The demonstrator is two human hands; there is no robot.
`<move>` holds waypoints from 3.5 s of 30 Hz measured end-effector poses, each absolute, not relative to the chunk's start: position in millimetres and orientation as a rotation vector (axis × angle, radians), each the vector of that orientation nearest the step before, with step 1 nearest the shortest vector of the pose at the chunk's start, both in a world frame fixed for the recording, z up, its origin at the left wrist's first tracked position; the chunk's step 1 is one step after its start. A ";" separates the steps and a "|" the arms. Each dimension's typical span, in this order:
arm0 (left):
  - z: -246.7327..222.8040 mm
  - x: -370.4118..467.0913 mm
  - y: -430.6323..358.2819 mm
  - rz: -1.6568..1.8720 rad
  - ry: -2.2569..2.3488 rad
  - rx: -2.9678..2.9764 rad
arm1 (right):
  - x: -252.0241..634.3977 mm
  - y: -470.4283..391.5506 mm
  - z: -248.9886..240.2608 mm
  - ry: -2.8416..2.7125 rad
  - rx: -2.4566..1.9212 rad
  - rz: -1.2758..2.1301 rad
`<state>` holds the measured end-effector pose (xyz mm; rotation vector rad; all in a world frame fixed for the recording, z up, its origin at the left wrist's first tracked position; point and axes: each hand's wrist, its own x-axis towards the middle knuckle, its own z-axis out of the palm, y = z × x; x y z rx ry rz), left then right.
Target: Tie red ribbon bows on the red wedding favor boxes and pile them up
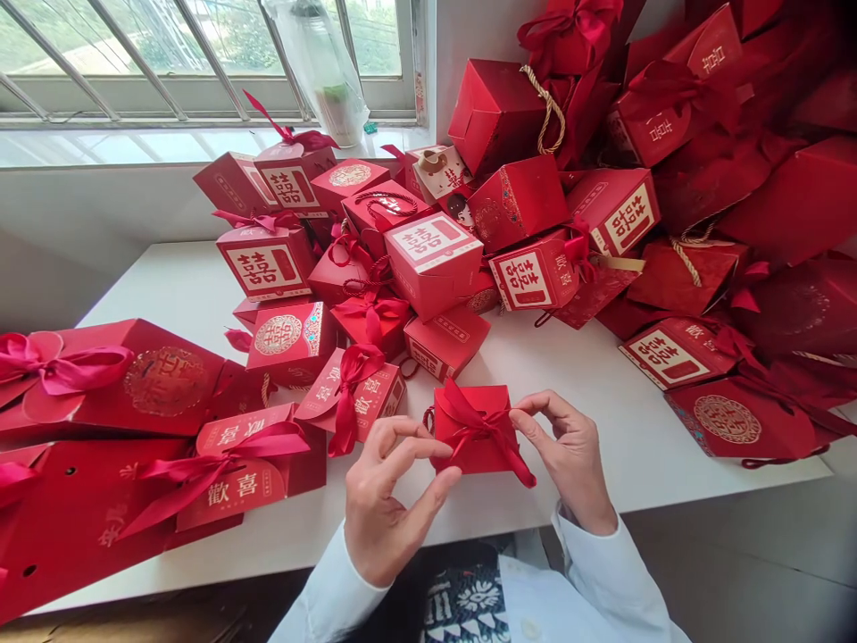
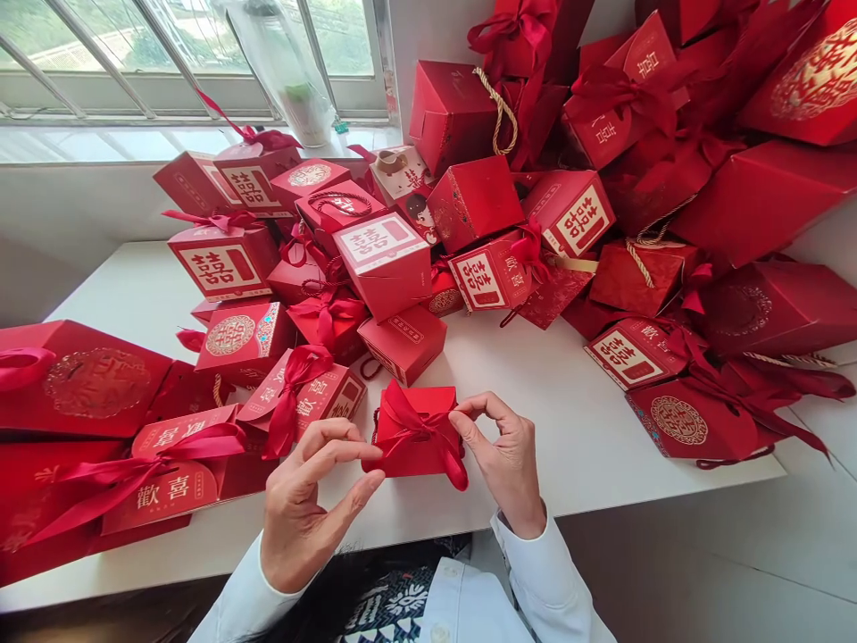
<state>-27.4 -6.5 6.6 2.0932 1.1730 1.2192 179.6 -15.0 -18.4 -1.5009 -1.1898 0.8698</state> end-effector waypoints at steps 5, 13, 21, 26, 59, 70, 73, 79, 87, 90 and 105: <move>8.8 -9.8 6.0 1.268 1.090 2.410 | 179.8 -14.2 -20.0 -1.182 -1.477 0.916; -4.3 10.0 17.7 1.097 1.065 2.603 | 178.1 -12.3 -21.9 -1.126 -1.457 0.953; -7.4 8.3 14.3 1.067 1.136 2.599 | 176.3 -9.8 -25.9 -1.021 -1.451 0.902; -11.2 8.0 11.7 1.160 1.162 2.504 | 179.1 -5.9 -33.4 -0.983 -1.469 0.841; 1.6 -14.1 1.2 1.169 1.316 2.002 | 180.5 -14.1 5.4 -1.818 -1.443 0.429; 9.4 0.8 39.0 0.989 1.336 2.073 | 162.8 -11.7 -0.4 -1.839 -1.468 0.227; 4.9 -0.1 39.1 1.094 1.385 2.014 | 161.6 -11.1 -1.8 -1.843 -1.475 0.231; -3.6 -1.3 40.7 1.196 1.459 1.962 | 162.9 -12.1 -2.0 -1.841 -1.492 0.237; 8.0 -7.8 32.7 1.286 1.437 2.131 | 173.5 -21.4 0.0 -1.860 -1.473 0.251; 11.3 -19.9 20.8 1.316 1.248 2.266 | 186.1 -33.9 0.9 -1.835 -1.437 0.225; -9.9 -2.2 5.4 1.135 1.246 2.307 | 163.8 -35.6 -7.9 -1.669 -1.611 0.222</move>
